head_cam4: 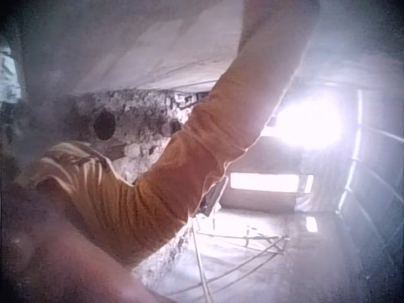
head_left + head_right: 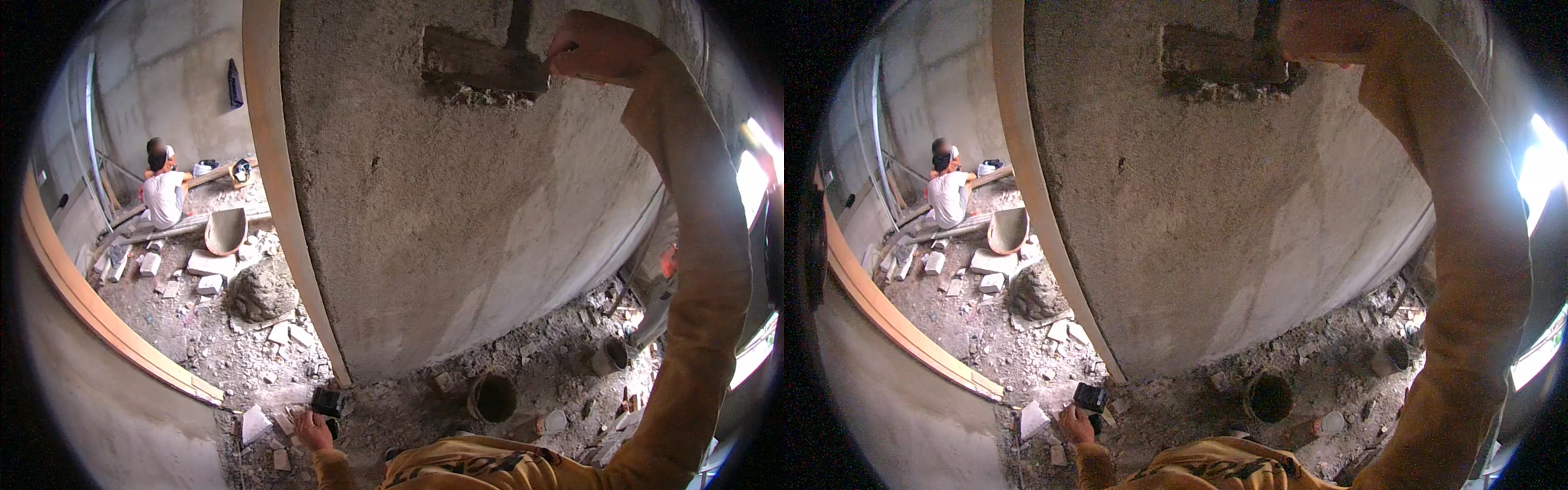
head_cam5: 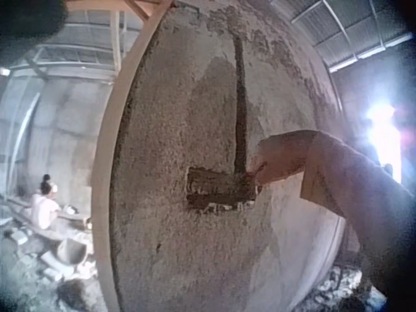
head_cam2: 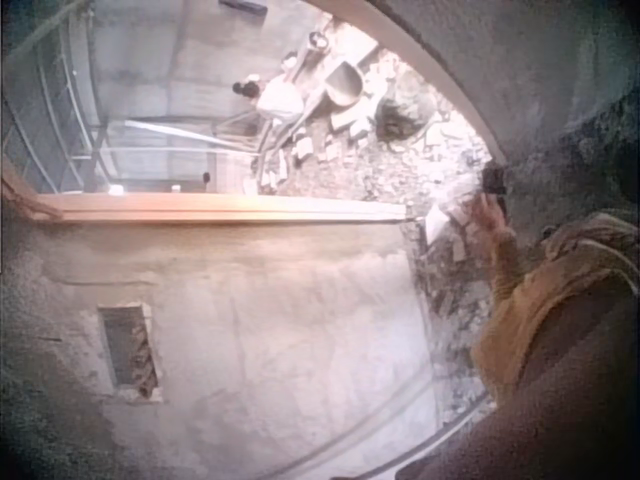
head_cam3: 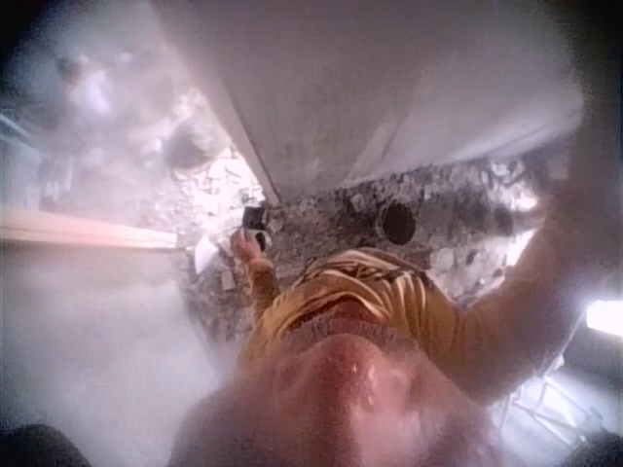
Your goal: The person applies cement to a wall using a trowel, then inserts and secures a black electrical box into the wall. The person repeatedly smooths the cement around the box and adjusts its position.
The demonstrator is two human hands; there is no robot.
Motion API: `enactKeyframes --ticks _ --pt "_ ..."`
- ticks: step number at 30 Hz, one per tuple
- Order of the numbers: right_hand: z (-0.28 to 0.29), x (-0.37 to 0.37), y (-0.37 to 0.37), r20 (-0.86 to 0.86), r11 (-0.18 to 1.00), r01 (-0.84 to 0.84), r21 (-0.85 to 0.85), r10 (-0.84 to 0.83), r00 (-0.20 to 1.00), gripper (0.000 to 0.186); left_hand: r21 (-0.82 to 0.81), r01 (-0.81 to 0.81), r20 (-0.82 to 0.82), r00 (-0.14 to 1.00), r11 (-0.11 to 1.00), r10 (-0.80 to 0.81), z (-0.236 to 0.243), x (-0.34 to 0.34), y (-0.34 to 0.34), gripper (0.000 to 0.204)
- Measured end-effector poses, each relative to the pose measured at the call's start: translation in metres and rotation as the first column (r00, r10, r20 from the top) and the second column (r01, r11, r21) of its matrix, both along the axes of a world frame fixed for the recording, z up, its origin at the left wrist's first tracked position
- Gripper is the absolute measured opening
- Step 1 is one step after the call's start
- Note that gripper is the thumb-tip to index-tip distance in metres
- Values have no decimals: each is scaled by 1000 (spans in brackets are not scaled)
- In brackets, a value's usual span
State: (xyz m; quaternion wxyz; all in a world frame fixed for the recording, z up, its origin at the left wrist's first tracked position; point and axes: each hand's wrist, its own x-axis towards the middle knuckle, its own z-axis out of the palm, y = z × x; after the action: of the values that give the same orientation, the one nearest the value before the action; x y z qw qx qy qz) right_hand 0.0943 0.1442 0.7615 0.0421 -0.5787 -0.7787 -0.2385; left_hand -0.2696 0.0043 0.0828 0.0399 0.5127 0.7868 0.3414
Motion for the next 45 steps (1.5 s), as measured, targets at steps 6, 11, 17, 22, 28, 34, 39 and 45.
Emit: enactKeyframes --ticks 6,11,17,22,28,34,39,45 --pt "4 3 5 52 999 6 -40 -4 999 29 31 -63 19 998 998 63 -19 -7 -5 19" --pt "-14 1 -7 280 976 24 216 -85 956 27 16 -107 8 994 994 107 -26 -9 -10 20" --pt "-7 13 -22 -230 982 133 138 -98 968 30 32 -89 39 995 996 87 -38 -14 -13 19" --pt "-63 29 -34 -209 982 -91 165 125 970 29 128 -71 -34 997 989 76 -27 -23 -20 18" --pt "-261 54 10 -945 978 156 138 83 315 28 112 13 -47 999 994 -8 -20 -31 -7 21" --pt "-322 -33 24 -965 980 -93 178 155 -210 28 144 -78 -91 992 987 92 3 -62 -15 22" --pt "-296 -100 30 -918 936 -206 284 204 -339 33 174 -120 -93 986 977 138 1 -75 -41 19" --pt "-271 -144 39 -962 965 -2 264 263 76 35 233 -107 -118 983 967 137 -7 -80 -67 16"
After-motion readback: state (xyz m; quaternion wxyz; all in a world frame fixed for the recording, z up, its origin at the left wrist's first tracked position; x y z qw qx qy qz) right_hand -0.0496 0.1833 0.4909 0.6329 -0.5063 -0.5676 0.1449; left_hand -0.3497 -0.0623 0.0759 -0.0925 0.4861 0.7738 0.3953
